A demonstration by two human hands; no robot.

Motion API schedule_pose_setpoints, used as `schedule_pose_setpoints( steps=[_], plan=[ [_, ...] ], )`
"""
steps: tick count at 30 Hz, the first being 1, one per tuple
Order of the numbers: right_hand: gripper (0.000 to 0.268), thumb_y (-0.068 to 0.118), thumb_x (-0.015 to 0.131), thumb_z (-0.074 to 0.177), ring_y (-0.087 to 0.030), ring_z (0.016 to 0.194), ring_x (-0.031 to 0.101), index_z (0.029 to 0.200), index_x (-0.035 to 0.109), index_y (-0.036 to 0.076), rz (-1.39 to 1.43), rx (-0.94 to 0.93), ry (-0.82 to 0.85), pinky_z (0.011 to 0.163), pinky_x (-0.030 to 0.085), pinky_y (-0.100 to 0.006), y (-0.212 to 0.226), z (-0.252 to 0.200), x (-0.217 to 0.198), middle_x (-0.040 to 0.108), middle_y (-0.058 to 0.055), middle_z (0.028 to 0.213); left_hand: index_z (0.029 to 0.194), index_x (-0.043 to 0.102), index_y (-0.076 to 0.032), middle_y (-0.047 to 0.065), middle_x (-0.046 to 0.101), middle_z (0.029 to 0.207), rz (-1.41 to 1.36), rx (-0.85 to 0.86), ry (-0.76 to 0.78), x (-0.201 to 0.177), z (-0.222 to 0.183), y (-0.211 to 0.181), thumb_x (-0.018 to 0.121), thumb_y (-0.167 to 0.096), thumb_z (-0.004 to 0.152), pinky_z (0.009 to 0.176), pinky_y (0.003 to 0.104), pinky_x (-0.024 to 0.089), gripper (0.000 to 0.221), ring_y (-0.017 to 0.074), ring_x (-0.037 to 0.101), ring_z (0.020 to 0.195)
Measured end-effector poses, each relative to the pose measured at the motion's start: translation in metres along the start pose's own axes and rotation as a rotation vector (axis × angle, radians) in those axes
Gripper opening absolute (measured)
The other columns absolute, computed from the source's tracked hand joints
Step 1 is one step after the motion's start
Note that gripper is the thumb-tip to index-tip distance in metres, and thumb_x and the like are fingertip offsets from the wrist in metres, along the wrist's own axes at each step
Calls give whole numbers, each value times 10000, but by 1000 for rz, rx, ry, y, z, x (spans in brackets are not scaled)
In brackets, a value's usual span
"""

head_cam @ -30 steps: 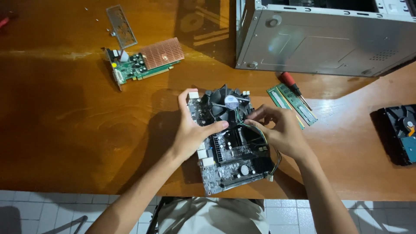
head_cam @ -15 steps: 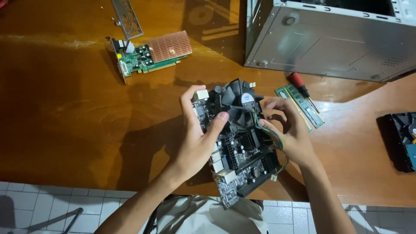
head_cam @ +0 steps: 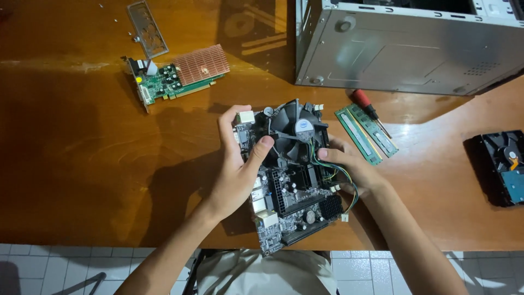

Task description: Installing a CPU into the motherboard socket and mounting the cooling fan assembly.

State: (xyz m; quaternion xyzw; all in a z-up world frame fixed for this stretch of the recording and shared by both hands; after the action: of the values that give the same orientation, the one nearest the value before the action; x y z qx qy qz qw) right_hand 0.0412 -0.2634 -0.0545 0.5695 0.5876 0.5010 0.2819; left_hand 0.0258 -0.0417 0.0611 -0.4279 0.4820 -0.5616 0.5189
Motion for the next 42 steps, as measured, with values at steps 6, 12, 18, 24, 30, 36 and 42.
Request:
schedule_pose_setpoints(
  steps=[6,12,18,24,30,36,42],
  plan=[
    [677,292,751,762,-305,980,616,1314,573,-57,71,-46,-6,721,588,-451,30,-14,26,578,-214,1089,1437,281,-128,340,279,1499,33,13,28,0,1,-3,572,-335,1029,1193,617,88,543,471,220,1461],
    [667,235,760,771,-331,975,618,1329,577,-81,110,-71,-20,769,577,-504,31,-19,30,591,-243,1084,1433,273,-117,337,276,1491,14,32,53,-3,6,-1,569,-338,1031,1196,622,68,546,471,209,1459],
    [573,107,686,740,-356,924,612,1277,565,-56,125,-110,10,714,571,-519,-4,11,-13,543,-205,1015,1433,286,-132,307,254,1511,-24,26,77,-9,20,17,579,-340,1031,1204,621,20,539,457,145,1486],
    [524,25,683,753,-342,925,585,1248,559,-94,-63,-106,-31,722,537,-493,16,1,-9,545,-186,995,1435,298,-146,300,205,1548,-62,15,86,-8,23,30,596,-359,1024,1199,626,-20,550,466,70,1507],
    [468,-2,680,774,-319,833,580,1221,564,-78,-31,-76,-61,612,517,-444,30,-5,13,533,-176,943,1450,289,-155,316,143,1570,-92,-14,78,-11,24,36,591,-362,1024,1187,643,-61,561,493,2,1511],
    [475,9,683,791,-302,788,584,1231,542,-101,22,-89,-35,565,522,-430,37,-9,25,520,-174,921,1448,286,-156,332,115,1576,-116,-17,78,-11,25,36,593,-370,1019,1174,664,-84,569,510,-35,1506],
    [524,122,710,774,-338,826,603,1223,541,-87,141,-48,6,592,547,-491,20,-2,19,523,-193,940,1451,285,-166,329,77,1598,-89,-31,88,-10,25,39,592,-387,1014,1158,683,-99,578,521,-78,1506]
  ],
)
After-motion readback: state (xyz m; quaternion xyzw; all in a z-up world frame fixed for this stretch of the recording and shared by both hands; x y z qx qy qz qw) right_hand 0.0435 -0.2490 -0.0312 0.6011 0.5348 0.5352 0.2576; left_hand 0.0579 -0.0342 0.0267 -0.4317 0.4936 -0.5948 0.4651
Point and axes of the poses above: each hand's wrist, its own z-axis towards the middle knuckle, its own x-axis out of the palm, y = z × x, the point moved 7 cm from there along z, towards the middle knuckle
